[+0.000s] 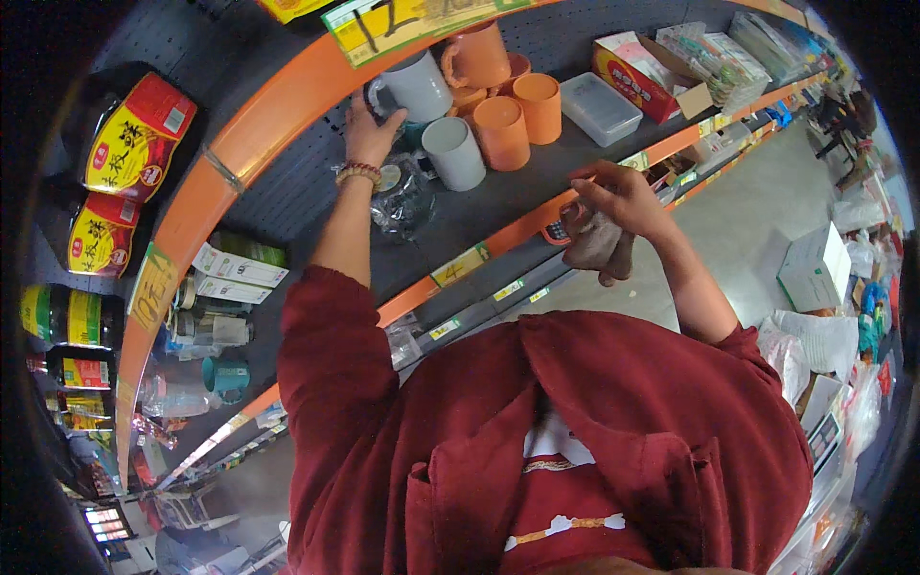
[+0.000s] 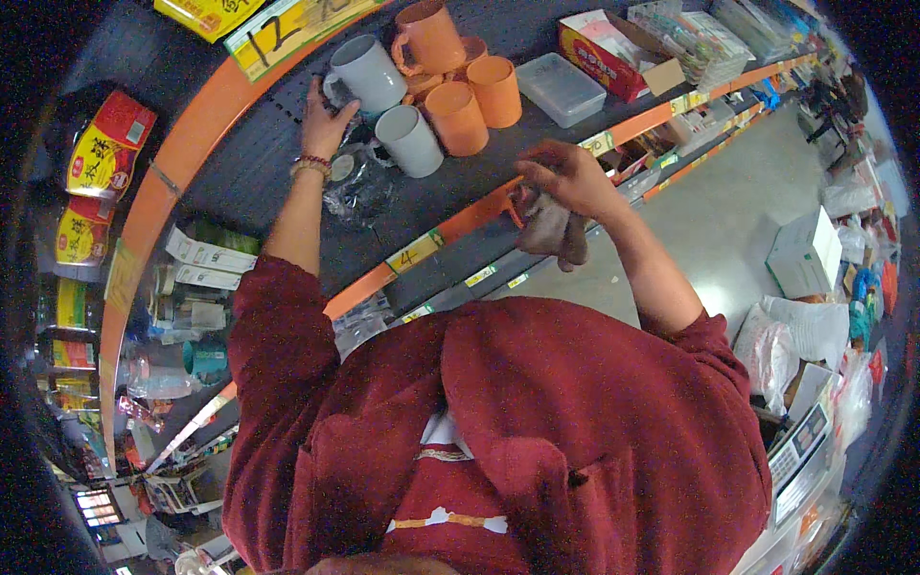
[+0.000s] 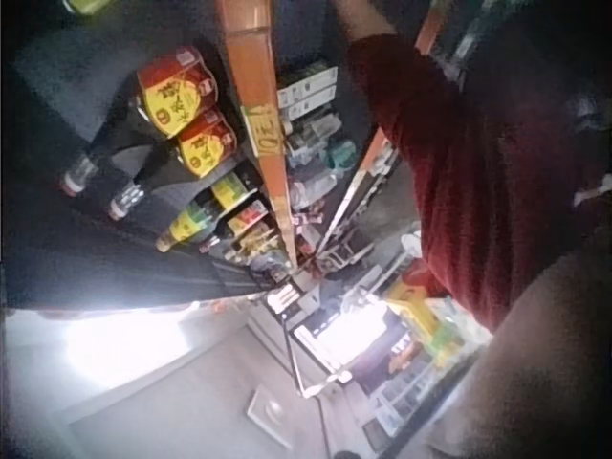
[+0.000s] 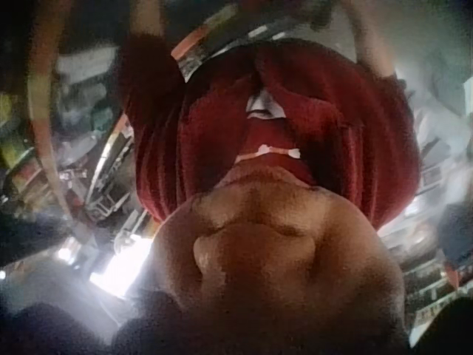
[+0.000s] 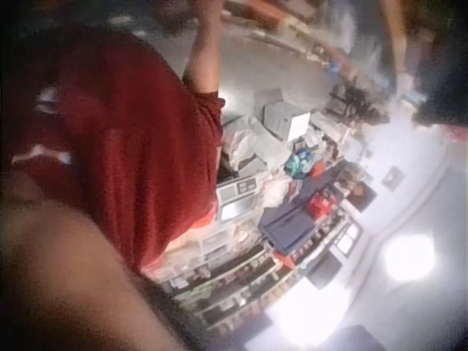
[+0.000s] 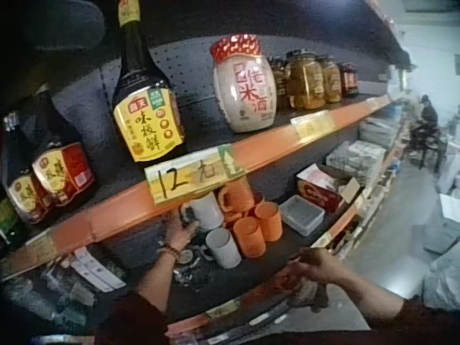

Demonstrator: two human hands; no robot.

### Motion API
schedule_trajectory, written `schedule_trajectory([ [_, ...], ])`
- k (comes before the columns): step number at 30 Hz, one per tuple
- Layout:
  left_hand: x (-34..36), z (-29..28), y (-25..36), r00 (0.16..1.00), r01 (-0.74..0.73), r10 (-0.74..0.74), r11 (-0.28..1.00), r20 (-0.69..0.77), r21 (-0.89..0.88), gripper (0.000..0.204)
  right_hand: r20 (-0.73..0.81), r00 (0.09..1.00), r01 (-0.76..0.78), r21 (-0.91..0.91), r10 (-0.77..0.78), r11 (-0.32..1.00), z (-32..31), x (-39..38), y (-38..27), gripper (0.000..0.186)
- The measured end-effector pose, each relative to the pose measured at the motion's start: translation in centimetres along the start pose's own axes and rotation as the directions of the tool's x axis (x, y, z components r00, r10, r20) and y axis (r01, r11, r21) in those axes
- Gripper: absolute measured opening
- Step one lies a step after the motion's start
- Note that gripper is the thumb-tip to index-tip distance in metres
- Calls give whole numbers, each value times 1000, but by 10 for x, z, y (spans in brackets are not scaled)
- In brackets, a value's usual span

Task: The person wipes a store shelf with a cloth, then rearranges mugs, plastic containers, and bottles of sauces on the shelf. The person continues wiping the shelf surface and repositioning items to organize the display.

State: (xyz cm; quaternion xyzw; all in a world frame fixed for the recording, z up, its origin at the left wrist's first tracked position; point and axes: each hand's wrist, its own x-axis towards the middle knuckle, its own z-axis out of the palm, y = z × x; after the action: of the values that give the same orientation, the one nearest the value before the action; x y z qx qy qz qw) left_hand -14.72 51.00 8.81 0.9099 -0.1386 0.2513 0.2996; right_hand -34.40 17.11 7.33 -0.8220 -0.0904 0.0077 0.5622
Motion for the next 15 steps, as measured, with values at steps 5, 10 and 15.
schedule_trajectory([
  [5,-11,-8,25,980,-97,132,972,-151,215,71,-15,999,34,-65,-35,997,-2,-5,-5,26],
  [10,-41,-11,69,945,-328,316,925,87,191,44,-55,998,5,-43,-7,999,-6,-12,-3,27],
  [15,-65,-7,96,906,-414,360,861,221,295,48,-84,996,-19,-16,18,1000,-15,-16,11,27],
])
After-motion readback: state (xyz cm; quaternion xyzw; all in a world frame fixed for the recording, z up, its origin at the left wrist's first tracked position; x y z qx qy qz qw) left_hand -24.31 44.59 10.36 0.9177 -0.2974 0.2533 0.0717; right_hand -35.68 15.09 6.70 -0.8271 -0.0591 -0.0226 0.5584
